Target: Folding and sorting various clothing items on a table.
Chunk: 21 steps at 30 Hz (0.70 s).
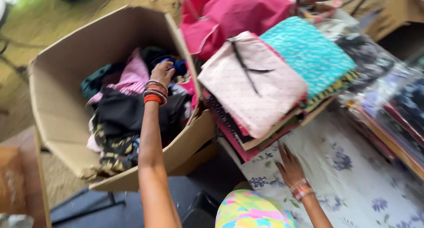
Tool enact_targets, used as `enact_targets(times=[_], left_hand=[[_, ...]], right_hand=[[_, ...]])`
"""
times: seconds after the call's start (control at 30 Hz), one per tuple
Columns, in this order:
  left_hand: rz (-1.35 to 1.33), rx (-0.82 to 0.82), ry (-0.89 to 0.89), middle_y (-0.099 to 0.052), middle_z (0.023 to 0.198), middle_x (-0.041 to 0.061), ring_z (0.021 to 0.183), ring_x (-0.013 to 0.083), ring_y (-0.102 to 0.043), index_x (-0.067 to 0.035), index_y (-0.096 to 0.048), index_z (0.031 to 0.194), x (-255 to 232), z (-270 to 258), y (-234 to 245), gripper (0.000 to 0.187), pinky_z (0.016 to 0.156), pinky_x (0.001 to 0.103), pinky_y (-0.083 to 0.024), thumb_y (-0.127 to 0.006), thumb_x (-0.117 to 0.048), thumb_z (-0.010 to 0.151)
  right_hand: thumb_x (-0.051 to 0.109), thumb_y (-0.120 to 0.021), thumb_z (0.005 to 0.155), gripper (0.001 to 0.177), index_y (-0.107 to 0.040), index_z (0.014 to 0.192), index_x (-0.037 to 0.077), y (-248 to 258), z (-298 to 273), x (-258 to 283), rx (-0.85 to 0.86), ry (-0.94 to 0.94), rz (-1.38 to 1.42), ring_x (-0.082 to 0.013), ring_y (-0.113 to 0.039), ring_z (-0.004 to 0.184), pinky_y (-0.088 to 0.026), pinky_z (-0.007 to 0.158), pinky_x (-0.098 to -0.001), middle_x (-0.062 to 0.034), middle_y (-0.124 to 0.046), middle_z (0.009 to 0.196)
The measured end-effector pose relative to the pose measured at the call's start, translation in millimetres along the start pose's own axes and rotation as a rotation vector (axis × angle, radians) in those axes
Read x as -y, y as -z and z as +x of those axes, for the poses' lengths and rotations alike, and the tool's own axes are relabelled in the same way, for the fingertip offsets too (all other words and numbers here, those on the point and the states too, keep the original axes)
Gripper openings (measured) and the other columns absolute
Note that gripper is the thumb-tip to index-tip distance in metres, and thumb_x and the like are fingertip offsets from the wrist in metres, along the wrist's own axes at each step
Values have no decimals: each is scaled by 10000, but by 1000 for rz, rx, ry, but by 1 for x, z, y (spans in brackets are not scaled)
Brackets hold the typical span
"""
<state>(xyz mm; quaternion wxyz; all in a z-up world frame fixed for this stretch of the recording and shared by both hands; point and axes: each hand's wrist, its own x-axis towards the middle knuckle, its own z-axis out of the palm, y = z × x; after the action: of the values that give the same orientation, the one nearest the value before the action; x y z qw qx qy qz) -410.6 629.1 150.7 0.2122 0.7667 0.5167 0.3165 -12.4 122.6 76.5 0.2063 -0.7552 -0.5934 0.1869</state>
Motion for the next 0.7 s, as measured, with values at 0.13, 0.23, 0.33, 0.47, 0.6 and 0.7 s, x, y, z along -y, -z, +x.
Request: enact_targets(times=[0.13, 0.23, 0.33, 0.47, 0.6, 0.7], left_hand=[[44, 62, 144, -788, 1057, 155, 991, 281, -770, -77, -753, 1108, 63, -50, 27, 204, 892, 369, -592, -710, -174, 933], [-95, 432, 289, -783, 1045, 147, 946, 287, -768, -106, -745, 1105, 52, -94, 37, 388, 837, 373, -612, -857, -205, 746], [188, 386, -308, -643, 1221, 230, 1108, 427, -597, -138, -613, 1343, 6, -123, 19, 900, 933, 489, -507, -1021, -323, 561], [676, 614, -9, -427, 1531, 200, 1342, 446, -474, -324, -533, 1467, -62, -151, 18, 1112, 873, 621, -492, -1015, -269, 465], [705, 382, -14, -652, 1230, 122, 1059, 360, -651, -211, -643, 1205, 11, -156, 9, 445, 826, 463, -591, -722, -56, 795], [802, 216, 83, -714, 1098, 102, 1046, 358, -661, -173, -714, 1061, 47, -149, 50, 203, 800, 459, -601, -679, -92, 878]], right_hand=[[394, -641, 825, 730, -381, 1485, 222, -72, -101, -130, 49, -44, -390, -330, -507, 1345, -464, 1045, -459, -116, -404, 1588], [369, -629, 824, 682, -452, 1478, 291, -78, -153, -149, -59, -23, -494, -299, -505, 1379, -437, 1116, -457, -58, -452, 1546], [342, -602, 846, 638, -493, 1470, 259, -99, -163, -176, -236, 96, -429, -362, -491, 1344, -425, 1128, -484, -119, -460, 1554], [330, -591, 880, 611, -526, 1484, 260, -108, -165, -160, -267, -21, -556, -343, -501, 1378, -425, 1167, -484, -103, -483, 1570], [348, -526, 927, 581, -513, 1502, 267, -111, -164, -166, -291, -50, -607, -347, -506, 1374, -422, 1172, -499, -105, -487, 1571], [363, -502, 918, 593, -504, 1504, 271, -112, -165, -168, -245, -80, -608, -354, -507, 1381, -422, 1177, -513, -121, -479, 1573]])
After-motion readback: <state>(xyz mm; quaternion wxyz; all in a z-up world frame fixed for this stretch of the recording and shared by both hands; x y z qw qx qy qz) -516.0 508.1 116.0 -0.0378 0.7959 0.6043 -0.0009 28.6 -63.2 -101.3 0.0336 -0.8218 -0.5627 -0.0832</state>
